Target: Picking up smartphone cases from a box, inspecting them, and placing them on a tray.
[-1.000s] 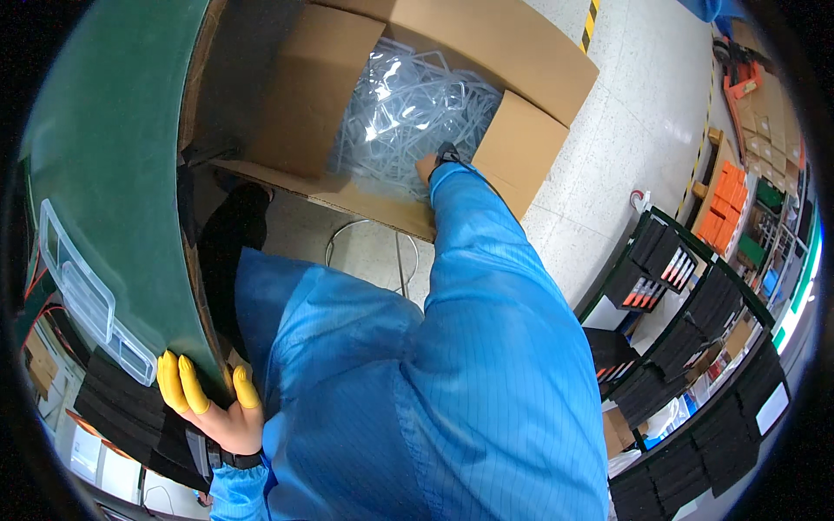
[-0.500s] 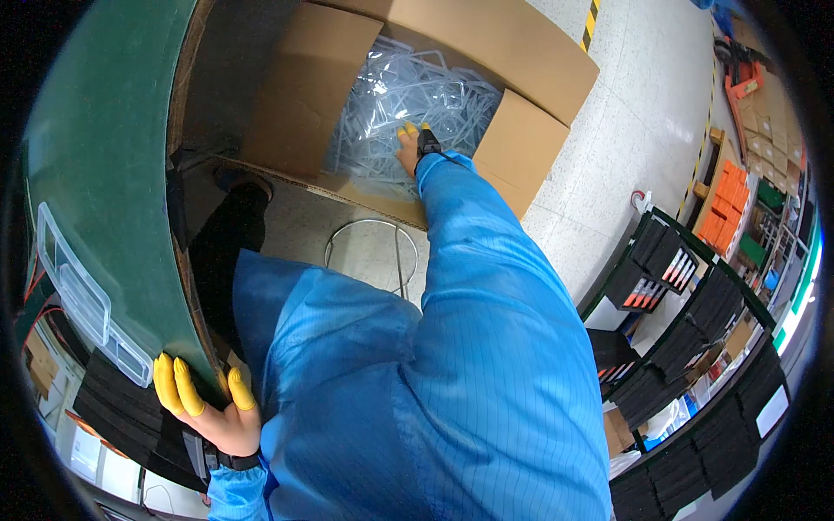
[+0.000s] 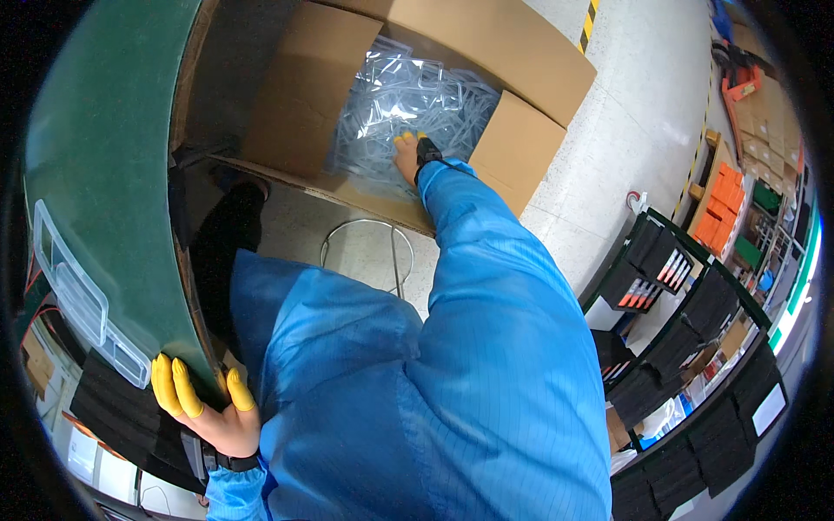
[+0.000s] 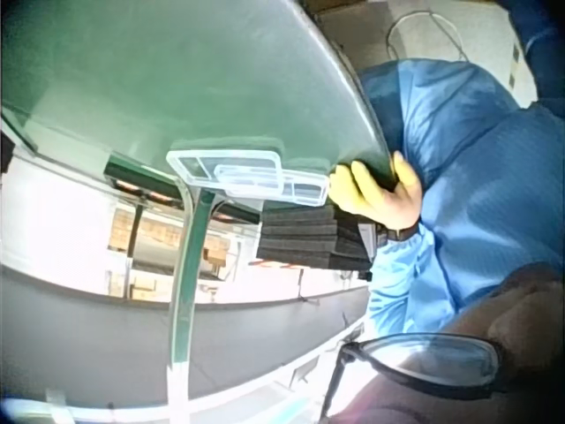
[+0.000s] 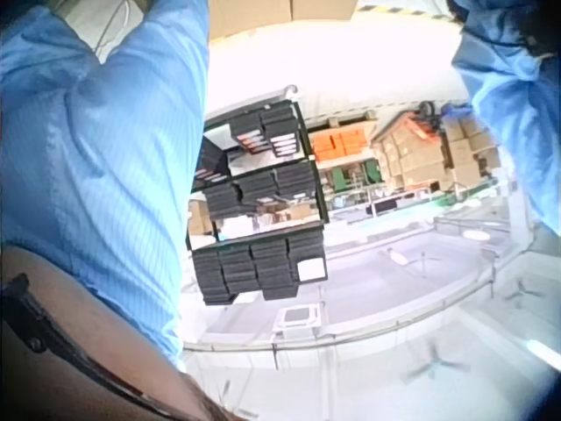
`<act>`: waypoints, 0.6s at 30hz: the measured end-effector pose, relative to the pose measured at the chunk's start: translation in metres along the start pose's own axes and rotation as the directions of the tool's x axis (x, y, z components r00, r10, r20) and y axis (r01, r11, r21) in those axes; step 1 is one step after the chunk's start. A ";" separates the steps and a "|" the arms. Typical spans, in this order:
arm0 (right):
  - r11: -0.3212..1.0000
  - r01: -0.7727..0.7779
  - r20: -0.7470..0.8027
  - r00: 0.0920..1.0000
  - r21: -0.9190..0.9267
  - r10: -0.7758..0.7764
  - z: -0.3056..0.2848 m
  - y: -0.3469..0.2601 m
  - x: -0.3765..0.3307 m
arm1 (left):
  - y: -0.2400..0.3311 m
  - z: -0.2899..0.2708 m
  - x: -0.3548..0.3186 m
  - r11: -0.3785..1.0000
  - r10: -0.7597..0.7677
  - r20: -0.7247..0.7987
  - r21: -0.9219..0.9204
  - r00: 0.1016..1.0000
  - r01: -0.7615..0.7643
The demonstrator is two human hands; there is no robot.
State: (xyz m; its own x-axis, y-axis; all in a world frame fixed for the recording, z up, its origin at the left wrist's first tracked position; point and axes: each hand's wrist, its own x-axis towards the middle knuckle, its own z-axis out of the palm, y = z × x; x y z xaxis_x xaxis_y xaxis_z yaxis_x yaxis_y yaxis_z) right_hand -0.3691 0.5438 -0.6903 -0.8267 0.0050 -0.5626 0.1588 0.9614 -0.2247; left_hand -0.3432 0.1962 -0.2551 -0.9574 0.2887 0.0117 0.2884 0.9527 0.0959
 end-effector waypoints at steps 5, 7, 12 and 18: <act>0.983 0.115 0.092 0.990 -0.142 -0.102 0.018 0.025 0.015 | -0.002 0.004 0.000 1.000 0.007 -0.006 -0.014 1.000 -0.008; 0.998 -0.014 0.240 0.970 -0.058 0.028 0.000 0.012 0.018 | 0.000 0.004 0.000 1.000 0.009 -0.013 -0.007 1.000 -0.009; 0.985 -0.076 0.370 0.920 -0.152 0.128 0.039 0.030 0.045 | -0.002 0.005 -0.003 1.000 -0.007 -0.023 -0.003 1.000 0.007; 0.965 0.079 0.516 0.854 -0.249 0.064 0.020 0.005 0.047 | 0.001 0.001 0.001 0.999 -0.007 0.000 0.035 1.000 0.007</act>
State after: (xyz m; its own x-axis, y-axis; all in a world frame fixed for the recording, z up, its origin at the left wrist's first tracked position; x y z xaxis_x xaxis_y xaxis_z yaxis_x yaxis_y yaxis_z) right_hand -0.3965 0.5435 -0.7335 -0.4178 -0.0765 -0.9053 -0.0463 0.9969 -0.0628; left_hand -0.3441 0.1981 -0.2560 -0.9593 0.2822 0.0108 0.2823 0.9574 0.0613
